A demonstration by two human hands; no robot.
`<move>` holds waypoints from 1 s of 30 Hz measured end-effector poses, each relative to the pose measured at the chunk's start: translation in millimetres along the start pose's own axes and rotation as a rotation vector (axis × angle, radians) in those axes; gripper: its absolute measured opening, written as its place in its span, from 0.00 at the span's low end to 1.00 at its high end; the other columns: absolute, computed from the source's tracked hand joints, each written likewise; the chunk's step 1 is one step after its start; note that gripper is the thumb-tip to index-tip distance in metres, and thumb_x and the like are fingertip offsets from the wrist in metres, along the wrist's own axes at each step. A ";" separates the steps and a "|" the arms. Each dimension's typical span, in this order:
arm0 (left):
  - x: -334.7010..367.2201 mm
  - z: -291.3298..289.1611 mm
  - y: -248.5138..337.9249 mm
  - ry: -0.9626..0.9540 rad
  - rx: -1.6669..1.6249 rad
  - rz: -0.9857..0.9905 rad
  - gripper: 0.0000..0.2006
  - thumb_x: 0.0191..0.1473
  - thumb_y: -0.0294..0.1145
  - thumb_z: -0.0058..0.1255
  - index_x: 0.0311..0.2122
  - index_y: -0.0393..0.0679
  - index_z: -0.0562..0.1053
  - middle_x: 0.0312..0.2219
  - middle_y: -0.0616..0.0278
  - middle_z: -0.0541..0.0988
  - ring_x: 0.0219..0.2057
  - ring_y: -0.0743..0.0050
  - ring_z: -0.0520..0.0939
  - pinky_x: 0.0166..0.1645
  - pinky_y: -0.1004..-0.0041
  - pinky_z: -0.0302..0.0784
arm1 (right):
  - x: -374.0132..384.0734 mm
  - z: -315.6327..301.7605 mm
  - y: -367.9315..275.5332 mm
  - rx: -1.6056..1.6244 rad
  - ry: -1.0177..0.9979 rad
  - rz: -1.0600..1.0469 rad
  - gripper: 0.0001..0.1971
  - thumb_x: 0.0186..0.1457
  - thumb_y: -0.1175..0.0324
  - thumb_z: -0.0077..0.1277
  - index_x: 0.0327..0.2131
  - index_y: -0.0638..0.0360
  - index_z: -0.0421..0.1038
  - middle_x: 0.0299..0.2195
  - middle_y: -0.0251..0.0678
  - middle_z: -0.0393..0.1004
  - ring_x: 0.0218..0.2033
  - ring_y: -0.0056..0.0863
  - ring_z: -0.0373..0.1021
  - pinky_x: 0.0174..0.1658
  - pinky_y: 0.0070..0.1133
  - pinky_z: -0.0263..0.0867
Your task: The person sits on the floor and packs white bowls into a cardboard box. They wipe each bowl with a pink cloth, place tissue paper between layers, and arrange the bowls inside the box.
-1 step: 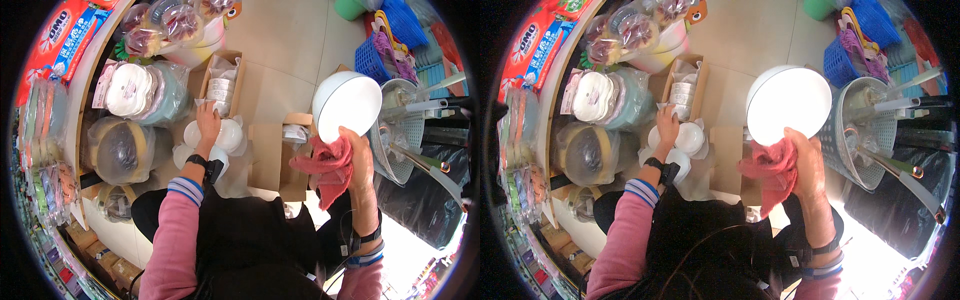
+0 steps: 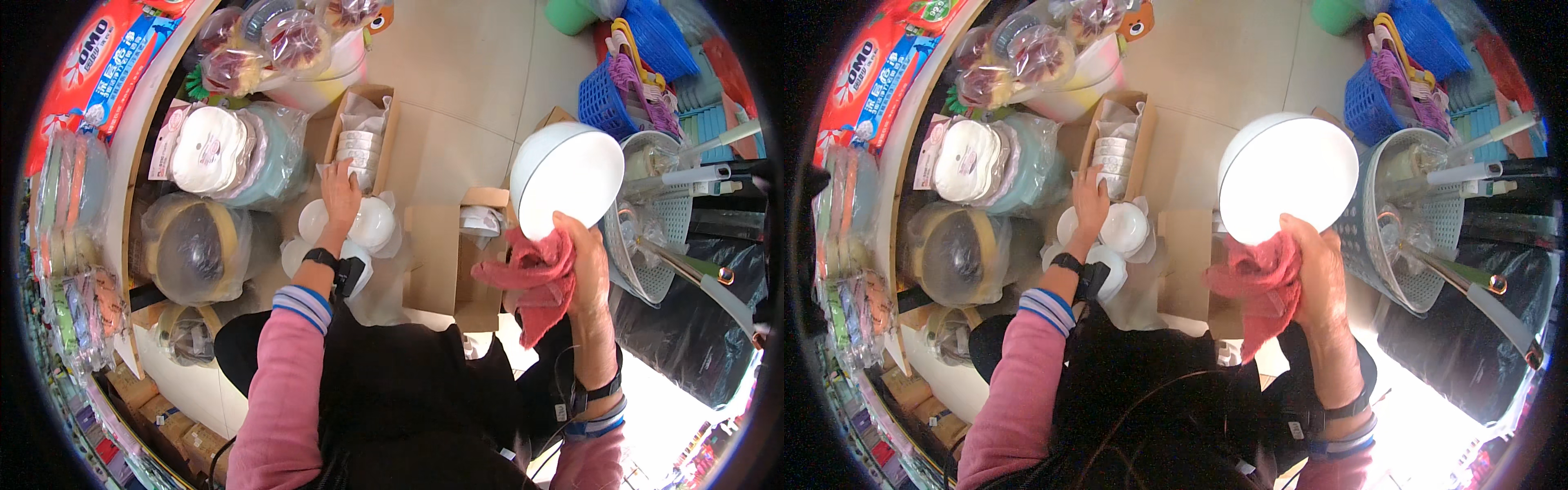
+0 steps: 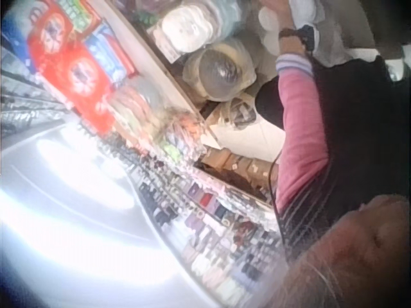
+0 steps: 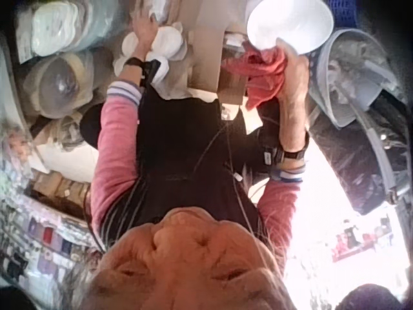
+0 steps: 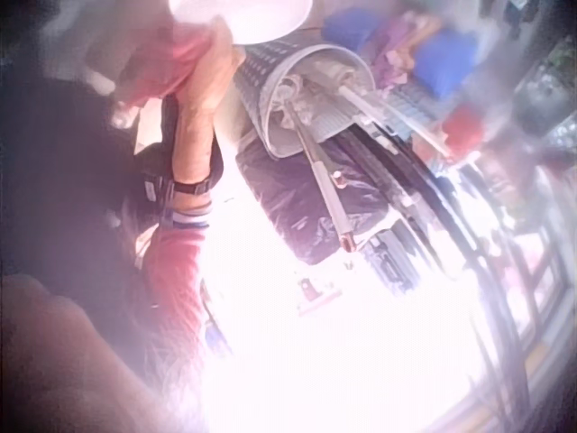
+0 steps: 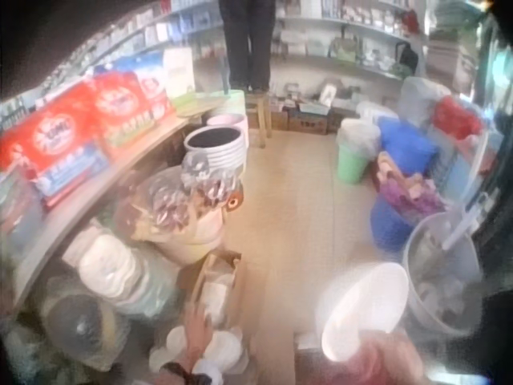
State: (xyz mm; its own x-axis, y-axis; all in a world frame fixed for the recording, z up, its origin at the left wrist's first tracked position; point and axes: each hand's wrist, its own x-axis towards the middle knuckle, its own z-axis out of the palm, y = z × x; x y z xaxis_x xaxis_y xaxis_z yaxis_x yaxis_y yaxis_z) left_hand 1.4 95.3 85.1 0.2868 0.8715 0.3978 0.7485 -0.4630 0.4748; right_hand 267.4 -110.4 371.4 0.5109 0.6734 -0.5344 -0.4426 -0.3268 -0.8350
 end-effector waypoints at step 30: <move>138.8 66.6 -79.0 -0.124 -0.071 -0.263 0.07 0.45 0.34 0.55 0.27 0.43 0.75 0.28 0.54 0.77 0.33 0.52 0.77 0.38 0.60 0.71 | 9.8 7.3 -2.7 0.090 0.162 0.081 0.24 0.49 0.65 0.49 0.47 0.72 0.59 0.30 0.47 0.73 0.27 0.37 0.74 0.34 0.28 0.73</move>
State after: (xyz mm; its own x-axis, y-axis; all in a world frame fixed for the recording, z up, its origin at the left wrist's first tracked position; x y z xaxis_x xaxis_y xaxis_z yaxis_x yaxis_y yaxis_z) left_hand 21.9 263.6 50.5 0.1627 0.9741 0.1568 0.7646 -0.2249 0.6039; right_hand 268.2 -98.2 369.4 0.5796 0.5299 -0.6191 -0.5475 -0.3096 -0.7774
